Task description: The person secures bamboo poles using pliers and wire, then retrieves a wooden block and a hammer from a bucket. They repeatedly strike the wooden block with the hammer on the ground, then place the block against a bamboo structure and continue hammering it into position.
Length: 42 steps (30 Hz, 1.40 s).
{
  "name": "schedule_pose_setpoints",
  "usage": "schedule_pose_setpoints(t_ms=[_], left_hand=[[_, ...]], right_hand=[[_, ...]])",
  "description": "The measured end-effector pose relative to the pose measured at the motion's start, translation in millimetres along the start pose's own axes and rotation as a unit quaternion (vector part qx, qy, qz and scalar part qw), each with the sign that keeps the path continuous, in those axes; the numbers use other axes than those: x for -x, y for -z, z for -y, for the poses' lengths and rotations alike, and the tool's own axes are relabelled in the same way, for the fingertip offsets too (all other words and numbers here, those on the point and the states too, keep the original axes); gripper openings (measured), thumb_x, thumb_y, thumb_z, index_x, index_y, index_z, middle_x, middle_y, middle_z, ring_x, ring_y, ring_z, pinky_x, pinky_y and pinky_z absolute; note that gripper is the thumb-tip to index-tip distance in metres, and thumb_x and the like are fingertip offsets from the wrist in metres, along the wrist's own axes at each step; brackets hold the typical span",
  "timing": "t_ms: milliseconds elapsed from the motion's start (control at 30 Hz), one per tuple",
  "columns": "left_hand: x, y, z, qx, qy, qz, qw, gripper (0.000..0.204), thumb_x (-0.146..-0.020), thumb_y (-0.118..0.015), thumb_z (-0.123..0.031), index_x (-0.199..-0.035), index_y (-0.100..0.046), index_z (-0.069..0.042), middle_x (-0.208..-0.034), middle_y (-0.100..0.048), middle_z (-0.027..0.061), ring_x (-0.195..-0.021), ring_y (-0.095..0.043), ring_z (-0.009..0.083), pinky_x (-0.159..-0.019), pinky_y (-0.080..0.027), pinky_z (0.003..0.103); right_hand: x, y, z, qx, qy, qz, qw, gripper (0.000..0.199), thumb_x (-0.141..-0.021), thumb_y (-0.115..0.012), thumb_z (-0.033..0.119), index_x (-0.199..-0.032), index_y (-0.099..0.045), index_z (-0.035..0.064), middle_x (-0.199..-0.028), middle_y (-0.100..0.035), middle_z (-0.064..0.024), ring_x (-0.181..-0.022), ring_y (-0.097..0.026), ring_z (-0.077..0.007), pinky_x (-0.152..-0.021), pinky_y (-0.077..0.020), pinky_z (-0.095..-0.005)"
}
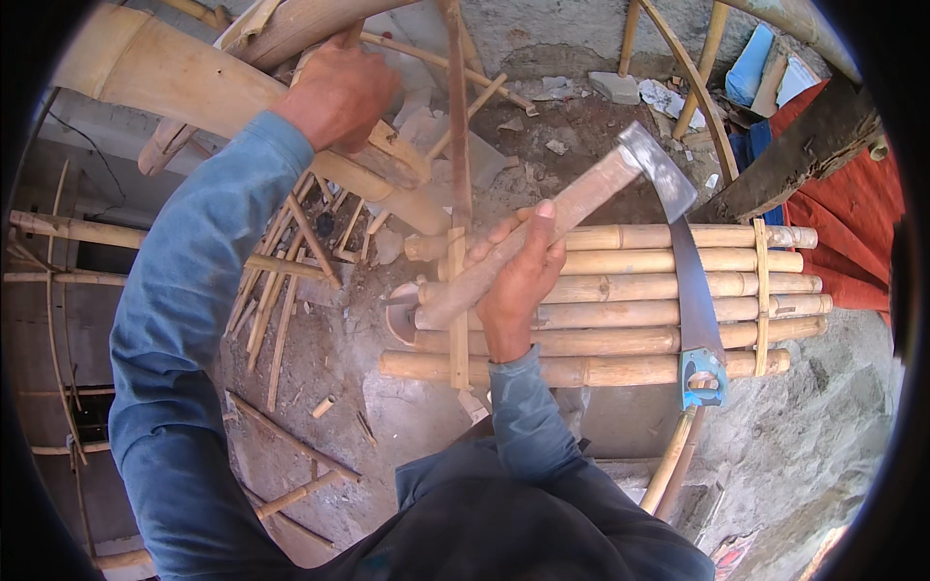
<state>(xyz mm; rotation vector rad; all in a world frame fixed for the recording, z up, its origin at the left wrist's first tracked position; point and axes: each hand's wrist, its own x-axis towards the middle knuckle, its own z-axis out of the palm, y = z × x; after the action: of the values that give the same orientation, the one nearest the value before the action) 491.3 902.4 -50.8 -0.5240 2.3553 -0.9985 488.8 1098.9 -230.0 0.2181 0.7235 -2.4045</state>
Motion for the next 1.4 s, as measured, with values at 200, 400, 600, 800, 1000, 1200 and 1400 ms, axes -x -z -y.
schedule_pose_setpoints(t_ms=[200, 400, 600, 800, 1000, 1200, 1400], left_hand=[[-5, 2, 9, 0.025, 0.007, -0.025, 0.999, 0.056, -0.059, -0.102, -0.028, -0.105, -0.08, -0.003, -0.109, -0.079, 0.0162, -0.112, -0.075, 0.0363, -0.108, -0.055, 0.048], [-6, 9, 4, 0.023, 0.006, 0.044, 0.999, 0.055, -0.063, -0.093, -0.017, -0.113, -0.076, -0.004, -0.117, -0.076, 0.0169, -0.114, -0.075, 0.0365, -0.103, -0.057, 0.049], [0, 7, 6, 0.03, 0.001, 0.022, 0.999, 0.046, -0.062, -0.091, -0.013, -0.105, -0.078, -0.003, -0.111, -0.077, 0.0168, -0.109, -0.076, 0.0377, -0.097, -0.06, 0.048], [-6, 7, 5, 0.028, -0.011, 0.005, 1.0, 0.04, -0.065, -0.086, -0.01, -0.103, -0.077, -0.002, -0.108, -0.077, 0.0189, -0.106, -0.077, 0.0373, -0.096, -0.061, 0.048], [4, -6, 15, 0.04, -0.025, -0.019, 0.999, 0.035, -0.069, -0.081, -0.01, -0.102, -0.076, -0.001, -0.107, -0.077, 0.0208, -0.105, -0.076, 0.039, -0.095, -0.06, 0.049], [-4, 1, 13, 0.051, -0.033, -0.033, 0.998, 0.037, -0.07, -0.083, -0.012, -0.104, -0.076, -0.001, -0.108, -0.076, 0.0205, -0.105, -0.075, 0.0403, -0.096, -0.06, 0.049], [10, -1, 9, 0.044, -0.002, -0.024, 0.999, 0.045, -0.063, -0.095, -0.022, -0.101, -0.08, -0.003, -0.104, -0.078, 0.0182, -0.108, -0.075, 0.0371, -0.102, -0.057, 0.047]], right_hand=[[-4, 23, -21, 0.285, -0.206, 0.275, 0.895, 0.035, -0.114, -0.06, 0.04, -0.113, -0.058, 0.0051, -0.076, -0.059, -0.0057, -0.053, -0.058, -0.0143, -0.046, -0.0513, -0.034], [-30, 82, -55, -0.129, -0.27, -0.204, 0.932, 0.032, -0.112, -0.062, 0.042, -0.12, -0.054, 0.0126, -0.078, -0.059, -0.0039, -0.05, -0.056, -0.0149, -0.043, -0.0481, -0.0315], [-13, 59, -35, 0.093, -0.429, 0.131, 0.889, 0.029, -0.111, -0.061, 0.044, -0.112, -0.054, 0.0159, -0.076, -0.057, -0.0025, -0.055, -0.056, -0.0159, -0.046, -0.0483, -0.0338], [-10, 64, -63, -0.094, -0.446, -0.009, 0.89, 0.029, -0.11, -0.064, 0.041, -0.114, -0.057, 0.013, -0.072, -0.057, -0.003, -0.05, -0.057, -0.0162, -0.041, -0.0468, -0.032], [4, 44, -7, 0.251, -0.202, 0.229, 0.919, 0.024, -0.113, -0.06, 0.029, -0.116, -0.056, 0.0051, -0.075, -0.059, -0.0056, -0.055, -0.06, -0.0147, -0.047, -0.0502, -0.0325], [21, -9, -19, 0.087, 0.1, 0.082, 0.988, 0.026, -0.115, -0.058, 0.026, -0.117, -0.057, -0.0004, -0.076, -0.06, -0.0065, -0.053, -0.059, -0.0139, -0.047, -0.0508, -0.0315], [13, 14, -2, 0.203, -0.135, 0.223, 0.944, 0.033, -0.115, -0.058, 0.029, -0.119, -0.056, -0.004, -0.075, -0.059, -0.0062, -0.052, -0.061, -0.0153, -0.044, -0.0505, -0.0313]])
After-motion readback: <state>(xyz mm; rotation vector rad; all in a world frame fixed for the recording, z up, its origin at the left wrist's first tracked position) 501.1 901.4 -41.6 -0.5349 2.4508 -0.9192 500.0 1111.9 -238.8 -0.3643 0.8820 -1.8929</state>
